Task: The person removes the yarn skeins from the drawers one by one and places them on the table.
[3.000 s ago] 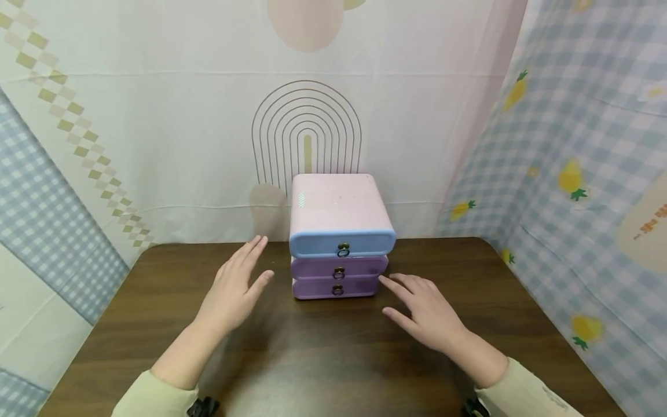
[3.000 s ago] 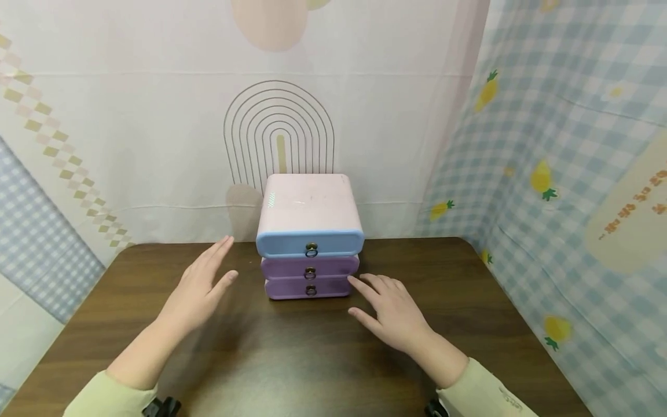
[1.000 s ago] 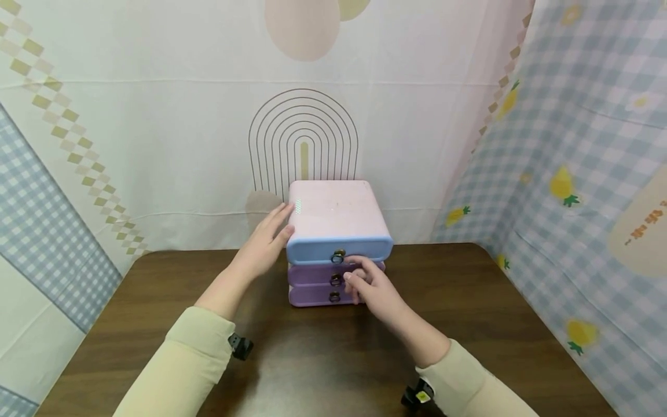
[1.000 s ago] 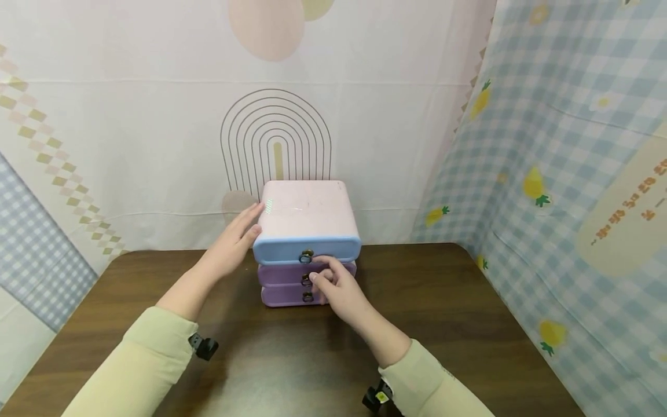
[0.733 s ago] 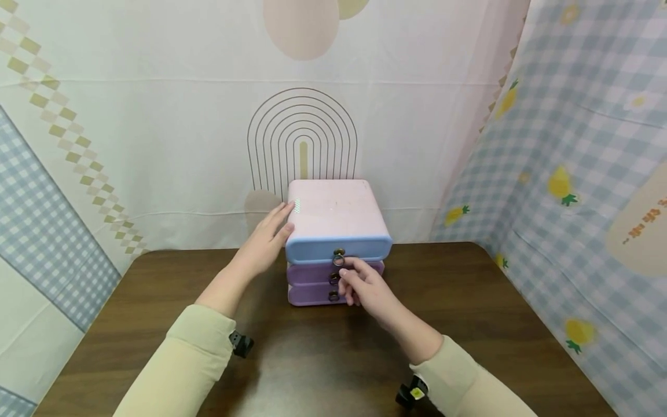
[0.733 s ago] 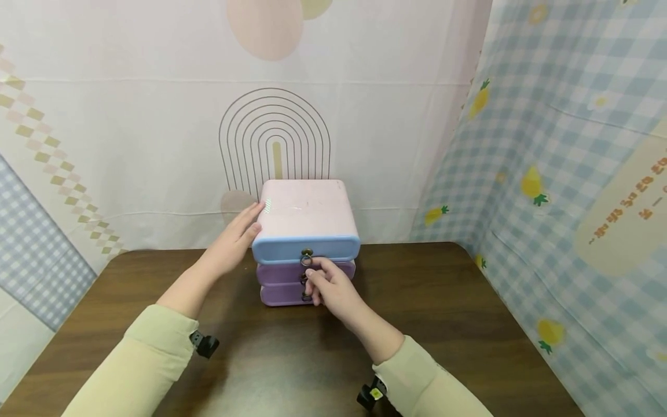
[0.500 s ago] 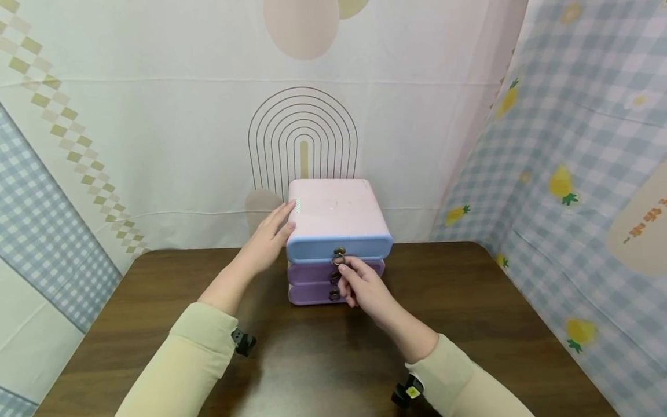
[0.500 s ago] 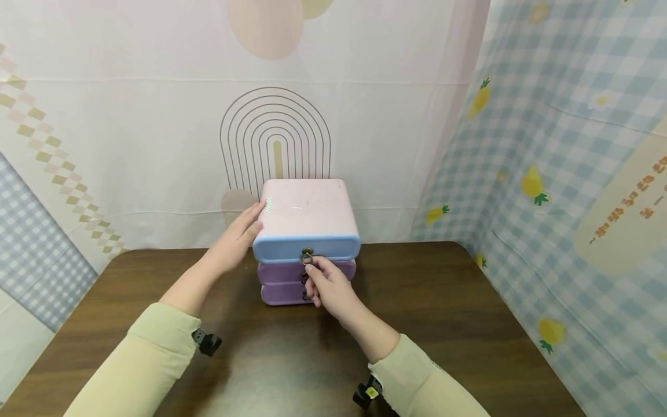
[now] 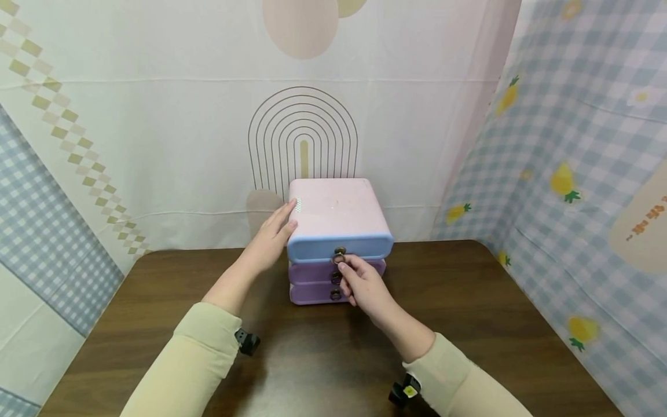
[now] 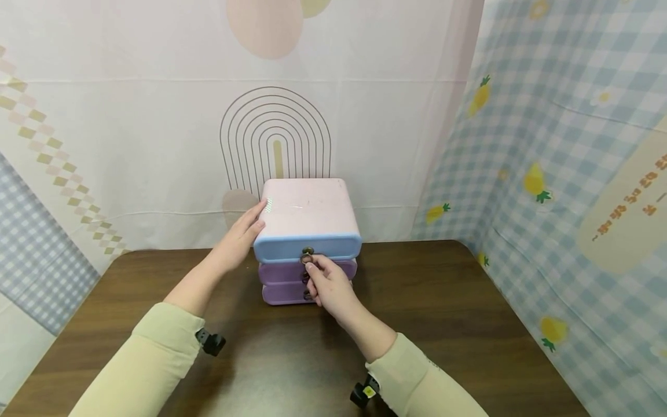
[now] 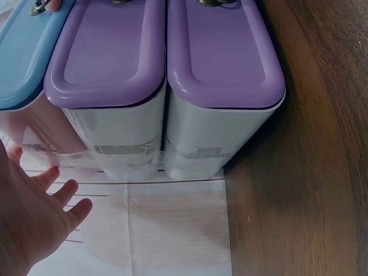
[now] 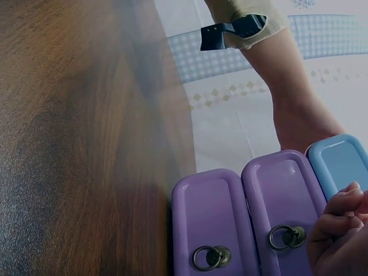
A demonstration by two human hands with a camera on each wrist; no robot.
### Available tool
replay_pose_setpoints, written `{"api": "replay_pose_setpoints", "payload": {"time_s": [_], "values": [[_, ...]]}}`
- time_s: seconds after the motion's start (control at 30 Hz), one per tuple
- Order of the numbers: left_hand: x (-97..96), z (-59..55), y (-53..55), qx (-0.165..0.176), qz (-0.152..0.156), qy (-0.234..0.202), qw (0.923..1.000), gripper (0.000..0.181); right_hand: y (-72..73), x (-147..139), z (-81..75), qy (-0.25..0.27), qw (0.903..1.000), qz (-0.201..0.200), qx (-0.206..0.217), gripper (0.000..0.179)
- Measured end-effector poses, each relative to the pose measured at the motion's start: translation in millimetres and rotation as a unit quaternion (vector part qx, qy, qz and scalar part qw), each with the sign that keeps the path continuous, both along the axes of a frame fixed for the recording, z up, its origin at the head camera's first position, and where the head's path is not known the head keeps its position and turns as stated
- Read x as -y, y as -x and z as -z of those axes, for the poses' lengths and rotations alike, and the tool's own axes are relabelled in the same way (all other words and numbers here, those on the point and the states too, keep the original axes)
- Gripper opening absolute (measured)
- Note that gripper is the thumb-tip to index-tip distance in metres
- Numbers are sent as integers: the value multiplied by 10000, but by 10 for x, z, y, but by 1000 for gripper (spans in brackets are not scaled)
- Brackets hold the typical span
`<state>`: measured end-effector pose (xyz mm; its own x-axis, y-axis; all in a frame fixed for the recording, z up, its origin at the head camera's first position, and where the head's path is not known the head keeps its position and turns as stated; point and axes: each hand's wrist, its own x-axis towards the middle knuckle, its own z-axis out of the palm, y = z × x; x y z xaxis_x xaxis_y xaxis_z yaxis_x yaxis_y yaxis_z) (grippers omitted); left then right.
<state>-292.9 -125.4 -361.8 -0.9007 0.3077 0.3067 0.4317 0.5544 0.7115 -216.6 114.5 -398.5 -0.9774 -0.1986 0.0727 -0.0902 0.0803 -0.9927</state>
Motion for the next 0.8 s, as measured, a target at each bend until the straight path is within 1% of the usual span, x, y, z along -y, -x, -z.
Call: {"api": "replay_pose_setpoints", "payload": {"time_s": [0.23,0.47,0.67,0.8], "values": [[-7,16,6,2,-33,-108,9999,58,-30,-16,-11,-138,9998,89,-150,26],[-37,33,5,-2,-47,-230,9997,57,-75,-53,-27,-222,9996,91,-137,26],[-53,65,0,-67,-57,-355,9993,57,-139,-72,-7,-262,9994,-75,-222,26],[-53,71,-7,-89,-64,-425,9990,58,-193,-98,11,-439,9980,-283,-343,27]]}}
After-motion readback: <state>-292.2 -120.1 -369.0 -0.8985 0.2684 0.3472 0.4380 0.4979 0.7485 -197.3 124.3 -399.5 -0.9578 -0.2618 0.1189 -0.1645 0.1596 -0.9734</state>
